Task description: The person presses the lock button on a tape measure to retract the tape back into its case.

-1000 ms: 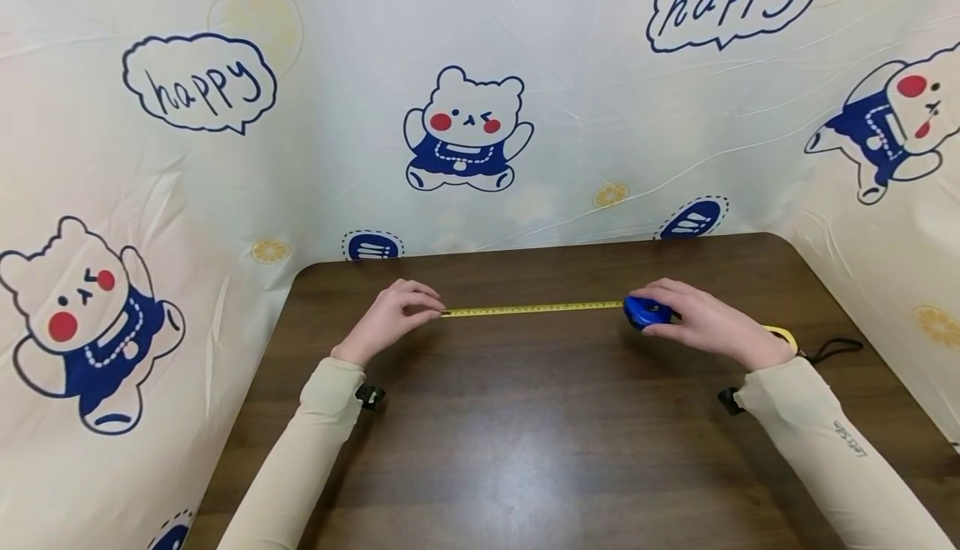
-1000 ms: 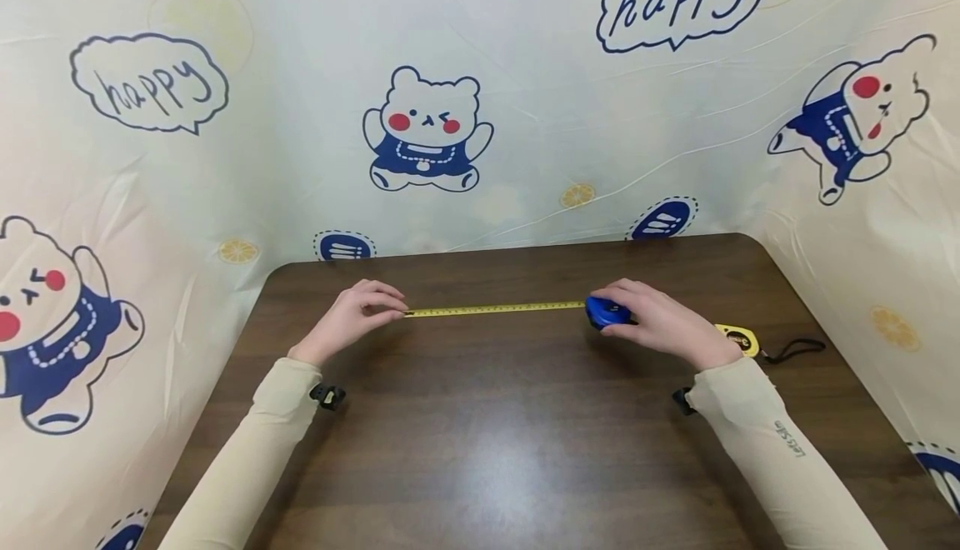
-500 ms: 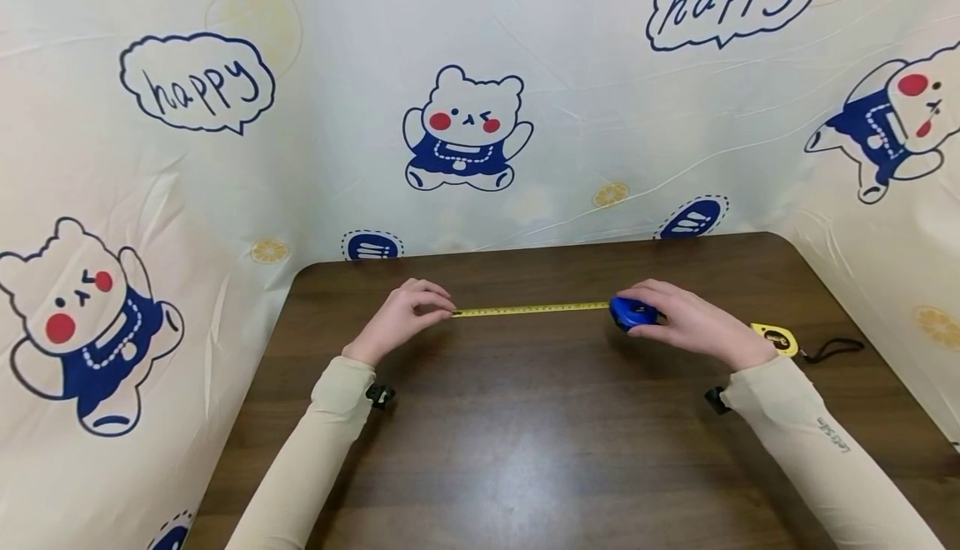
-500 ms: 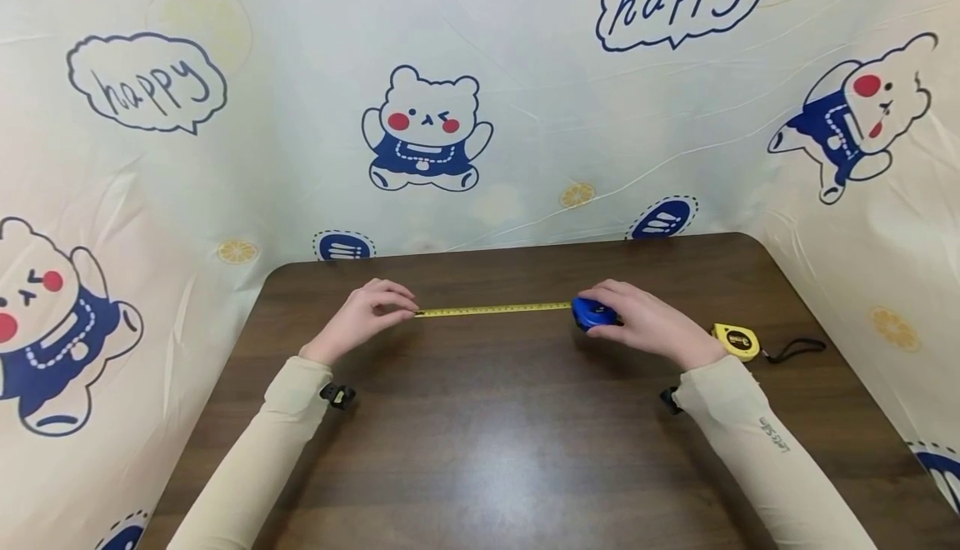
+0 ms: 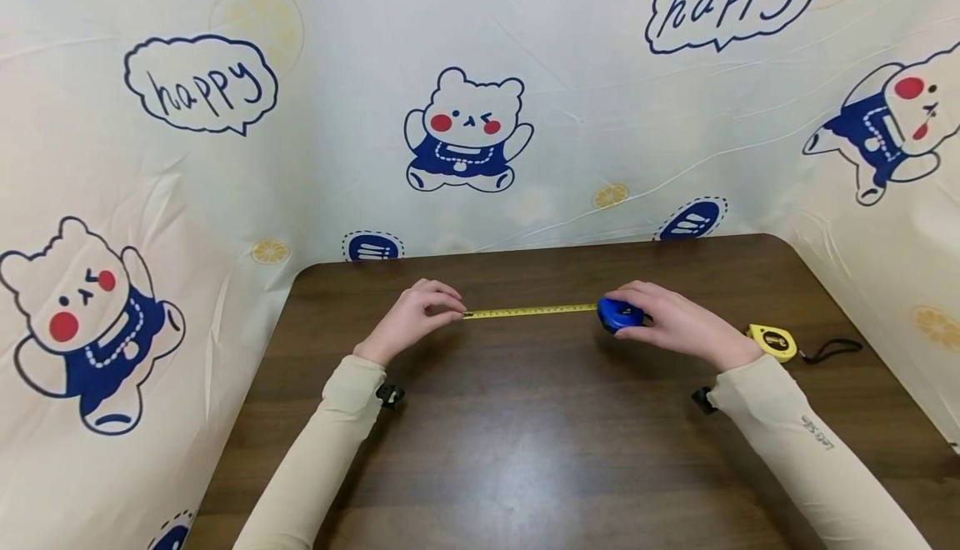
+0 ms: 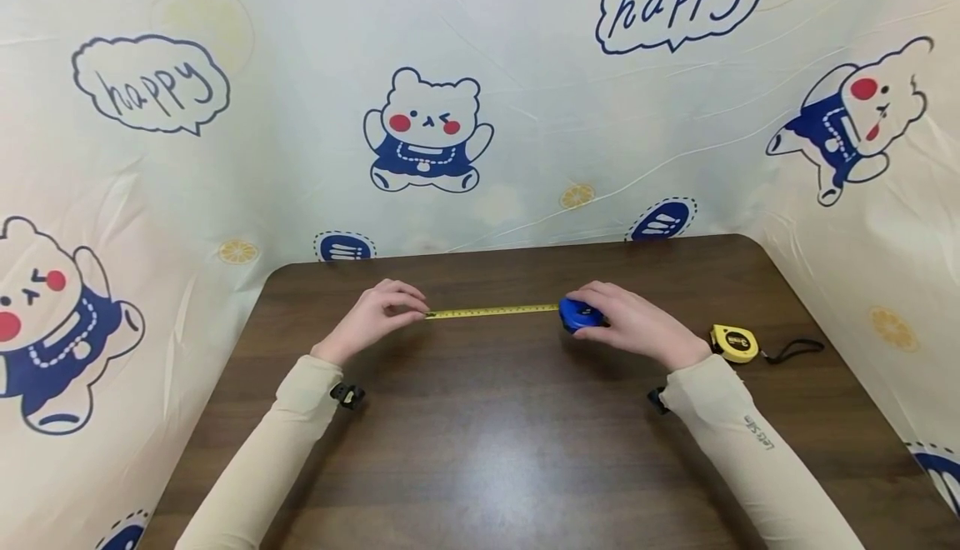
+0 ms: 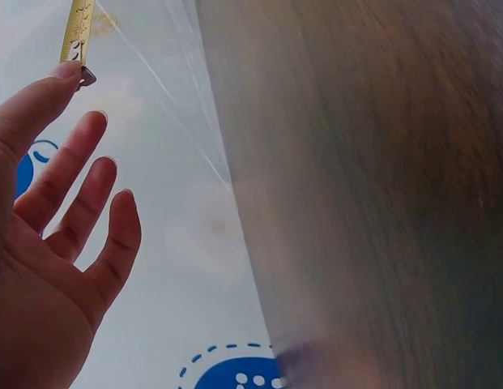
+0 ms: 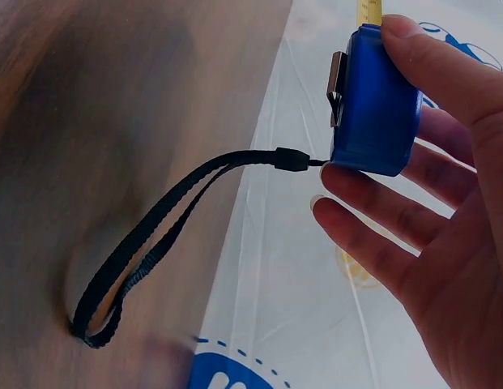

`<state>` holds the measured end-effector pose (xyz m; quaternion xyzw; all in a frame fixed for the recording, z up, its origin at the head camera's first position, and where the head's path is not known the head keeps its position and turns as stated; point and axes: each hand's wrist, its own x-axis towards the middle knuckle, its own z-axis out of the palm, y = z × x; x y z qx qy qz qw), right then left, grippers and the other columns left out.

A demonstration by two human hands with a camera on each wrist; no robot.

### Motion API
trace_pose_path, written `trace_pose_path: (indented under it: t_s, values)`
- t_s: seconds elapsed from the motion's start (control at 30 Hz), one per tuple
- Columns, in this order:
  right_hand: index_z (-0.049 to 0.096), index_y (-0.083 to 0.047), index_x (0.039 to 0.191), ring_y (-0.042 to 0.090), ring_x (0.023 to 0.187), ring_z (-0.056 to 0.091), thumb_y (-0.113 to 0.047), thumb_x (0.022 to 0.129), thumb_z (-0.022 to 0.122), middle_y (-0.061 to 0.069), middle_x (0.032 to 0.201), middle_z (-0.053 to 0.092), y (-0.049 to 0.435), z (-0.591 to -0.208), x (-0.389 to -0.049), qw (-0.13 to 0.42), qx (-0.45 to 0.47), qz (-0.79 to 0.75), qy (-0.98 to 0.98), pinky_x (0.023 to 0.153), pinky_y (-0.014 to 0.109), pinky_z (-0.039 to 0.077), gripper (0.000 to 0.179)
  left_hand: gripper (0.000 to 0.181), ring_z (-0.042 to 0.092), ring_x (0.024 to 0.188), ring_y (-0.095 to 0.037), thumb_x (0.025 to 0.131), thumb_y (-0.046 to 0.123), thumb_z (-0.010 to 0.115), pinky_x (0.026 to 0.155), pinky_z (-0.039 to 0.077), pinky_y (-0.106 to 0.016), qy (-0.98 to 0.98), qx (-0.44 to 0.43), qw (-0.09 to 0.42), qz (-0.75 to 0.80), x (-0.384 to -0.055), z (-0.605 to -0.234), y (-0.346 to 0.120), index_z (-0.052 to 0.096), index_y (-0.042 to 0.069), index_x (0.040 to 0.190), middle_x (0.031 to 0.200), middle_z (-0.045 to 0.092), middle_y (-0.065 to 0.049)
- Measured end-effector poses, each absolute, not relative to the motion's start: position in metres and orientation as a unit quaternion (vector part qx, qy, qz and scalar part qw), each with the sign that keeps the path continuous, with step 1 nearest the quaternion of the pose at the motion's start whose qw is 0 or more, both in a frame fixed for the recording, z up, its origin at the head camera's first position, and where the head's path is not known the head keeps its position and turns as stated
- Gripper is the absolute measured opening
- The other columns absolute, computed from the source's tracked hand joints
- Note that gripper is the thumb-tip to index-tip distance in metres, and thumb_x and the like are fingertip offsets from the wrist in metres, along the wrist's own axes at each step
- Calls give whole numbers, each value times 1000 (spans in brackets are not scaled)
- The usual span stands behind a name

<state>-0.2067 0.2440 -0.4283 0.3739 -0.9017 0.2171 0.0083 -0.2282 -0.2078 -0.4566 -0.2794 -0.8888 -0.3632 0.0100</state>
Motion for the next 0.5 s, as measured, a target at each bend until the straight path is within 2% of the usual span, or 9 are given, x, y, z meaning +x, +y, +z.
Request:
trace_pose_path:
  t_s: [0.5]
  values:
    - [64, -7, 136, 18, 111, 62, -29, 90, 84, 4, 127, 66, 228, -426, -204, 23, 398, 230, -888, 94, 44, 56, 54, 10, 57, 115, -23, 94, 16, 80, 98, 47, -46, -879, -304, 20, -367, -230, -455, -185, 83, 17, 103, 117, 71, -2]
